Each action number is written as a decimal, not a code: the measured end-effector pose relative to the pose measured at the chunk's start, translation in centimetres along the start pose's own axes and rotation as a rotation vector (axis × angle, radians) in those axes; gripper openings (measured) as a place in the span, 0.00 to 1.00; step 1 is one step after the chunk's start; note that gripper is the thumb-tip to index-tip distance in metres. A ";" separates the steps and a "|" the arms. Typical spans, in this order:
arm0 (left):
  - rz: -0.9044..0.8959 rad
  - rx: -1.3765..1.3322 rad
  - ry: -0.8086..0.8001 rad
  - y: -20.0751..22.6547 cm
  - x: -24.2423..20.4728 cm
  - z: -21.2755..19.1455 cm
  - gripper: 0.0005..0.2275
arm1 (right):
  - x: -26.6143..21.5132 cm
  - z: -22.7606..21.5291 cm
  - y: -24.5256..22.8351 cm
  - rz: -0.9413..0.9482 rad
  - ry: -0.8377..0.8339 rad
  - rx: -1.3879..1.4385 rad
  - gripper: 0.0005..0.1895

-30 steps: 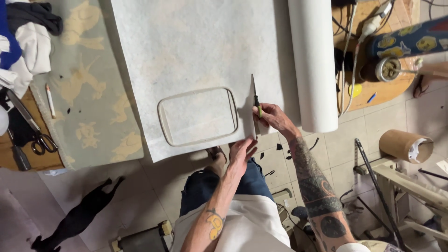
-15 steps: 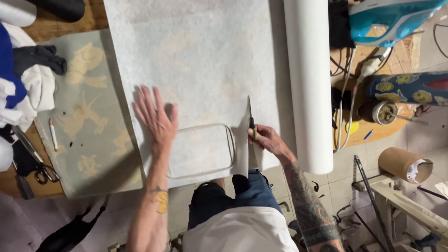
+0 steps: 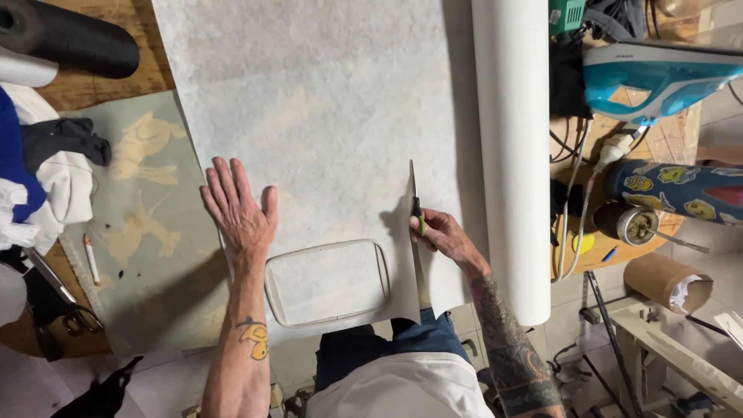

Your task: The person uses a rectangular plastic template to cut multiple pieces of white fabric from a large roll. They place the template on the fabric, cut around it with scissors, and then lift the cut piece to repeat the process.

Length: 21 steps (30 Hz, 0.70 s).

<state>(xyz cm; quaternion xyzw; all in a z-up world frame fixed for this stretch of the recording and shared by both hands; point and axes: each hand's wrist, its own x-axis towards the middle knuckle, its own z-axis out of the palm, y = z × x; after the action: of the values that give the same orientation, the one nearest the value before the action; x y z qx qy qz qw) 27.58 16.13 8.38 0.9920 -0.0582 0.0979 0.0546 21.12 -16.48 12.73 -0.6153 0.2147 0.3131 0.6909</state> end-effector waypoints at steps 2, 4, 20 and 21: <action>0.005 0.005 0.012 0.0 0.1 0.1 0.28 | 0.6 -0.1 -1.0 -0.008 -0.004 0.003 0.14; 0.001 0.005 0.013 0.0 0.1 0.1 0.29 | 1.0 0.0 -2.3 -0.006 0.000 0.002 0.14; 0.002 0.009 0.106 0.3 1.0 0.0 0.29 | 7.9 -1.6 -7.8 -0.061 0.010 -0.014 0.15; 0.001 0.011 0.110 0.4 1.2 -0.3 0.29 | 8.3 -1.5 -8.6 -0.064 0.007 -0.015 0.15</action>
<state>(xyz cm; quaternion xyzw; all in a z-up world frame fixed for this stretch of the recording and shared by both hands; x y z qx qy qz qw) 28.60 15.62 8.95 0.9854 -0.0548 0.1526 0.0524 33.12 -17.00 13.02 -0.6283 0.1948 0.2901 0.6950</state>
